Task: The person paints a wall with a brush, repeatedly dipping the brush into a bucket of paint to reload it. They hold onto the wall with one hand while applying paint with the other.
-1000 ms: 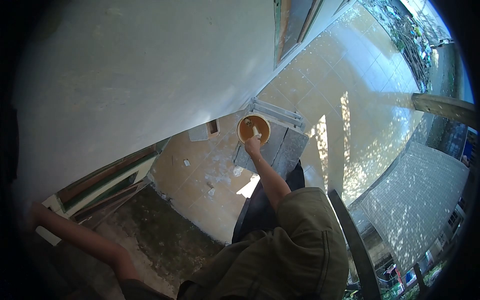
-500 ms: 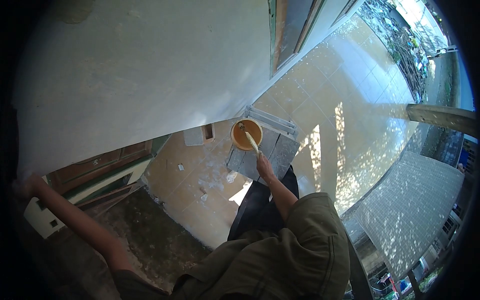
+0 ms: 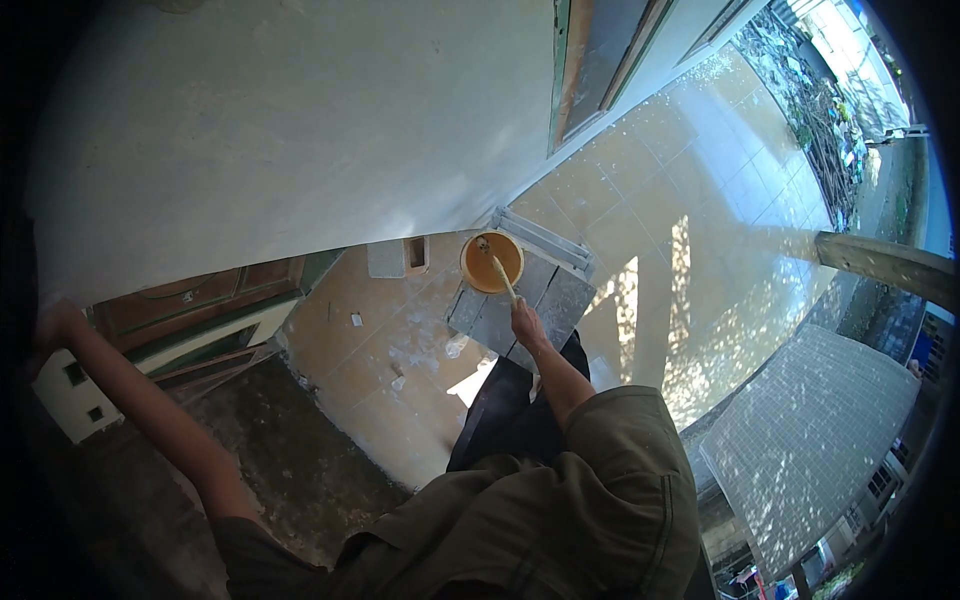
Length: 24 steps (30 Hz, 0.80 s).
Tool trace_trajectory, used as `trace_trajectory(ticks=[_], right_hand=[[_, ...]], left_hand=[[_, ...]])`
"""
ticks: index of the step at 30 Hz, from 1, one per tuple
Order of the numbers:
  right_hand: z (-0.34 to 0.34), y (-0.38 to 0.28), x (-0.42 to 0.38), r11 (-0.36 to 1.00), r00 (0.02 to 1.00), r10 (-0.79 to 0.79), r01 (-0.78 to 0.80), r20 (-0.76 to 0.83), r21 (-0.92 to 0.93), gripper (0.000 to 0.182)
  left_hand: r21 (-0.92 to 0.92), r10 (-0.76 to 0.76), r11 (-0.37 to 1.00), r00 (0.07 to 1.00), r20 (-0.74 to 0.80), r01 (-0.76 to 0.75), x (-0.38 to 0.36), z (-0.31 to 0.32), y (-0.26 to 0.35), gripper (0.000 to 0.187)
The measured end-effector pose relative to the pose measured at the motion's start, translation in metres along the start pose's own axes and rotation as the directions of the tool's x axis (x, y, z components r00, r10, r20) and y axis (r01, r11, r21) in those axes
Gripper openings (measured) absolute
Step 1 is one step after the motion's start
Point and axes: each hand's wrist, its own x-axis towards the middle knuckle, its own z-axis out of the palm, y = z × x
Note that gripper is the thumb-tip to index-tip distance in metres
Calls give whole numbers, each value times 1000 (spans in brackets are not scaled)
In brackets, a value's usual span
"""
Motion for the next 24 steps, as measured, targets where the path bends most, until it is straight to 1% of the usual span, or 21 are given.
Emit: trace_trajectory(ticks=[1,3,4,6,10,12,13,15,16,18,19,21,22,24], right_hand=[[-1,0,0,1000,1000,-4,4,0,-1,22],[-3,4,-5,998,998,55,-56,33,20,22],[-6,4,-9,998,998,55,-56,36,16,22],[-9,4,-12,999,1000,-29,29,4,18,22],[-13,8,-18,1000,998,6,-4,65,-27,25],[-11,10,-20,987,989,-143,140,-25,-84,27],[-9,12,-20,987,990,-142,140,-23,-84,27],[-10,12,-17,983,997,-70,75,36,-168,28],[-11,13,-18,983,997,-69,74,35,-168,28],[-18,-2,-21,975,991,-14,43,132,-216,28],[-16,-4,-20,976,991,-13,42,134,-215,28],[-9,3,-17,955,981,-175,189,80,-227,27],[-6,6,-15,955,981,-176,190,79,-228,27],[-1,2,-16,971,993,-75,94,94,-221,25]], left_hand=[[-12,9,1000,1000,0,-9,1,1,0,48],[-18,15,1000,1000,3,-15,1,0,0,50],[-23,11,1000,1000,-10,-11,-1,-1,-4,50],[-13,11,1000,1000,-18,-11,-3,-4,-7,49],[10,0,1000,1000,-31,0,-8,-9,-9,47],[14,-6,1000,999,-42,7,-10,-13,-10,47],[16,-11,1000,999,-44,11,-11,-14,-12,46],[15,-22,1000,998,-54,23,-14,-15,-14,46],[17,-27,999,998,-58,28,-15,-17,-16,45],[20,-30,999,998,-62,32,-16,-18,-19,45],[19,-34,999,997,-66,35,-18,-20,-21,44],[19,-43,999,996,-72,45,-19,-20,-23,43],[20,-47,999,996,-77,49,-21,-22,-25,43],[25,-55,998,995,-82,58,-23,-24,-28,42]])
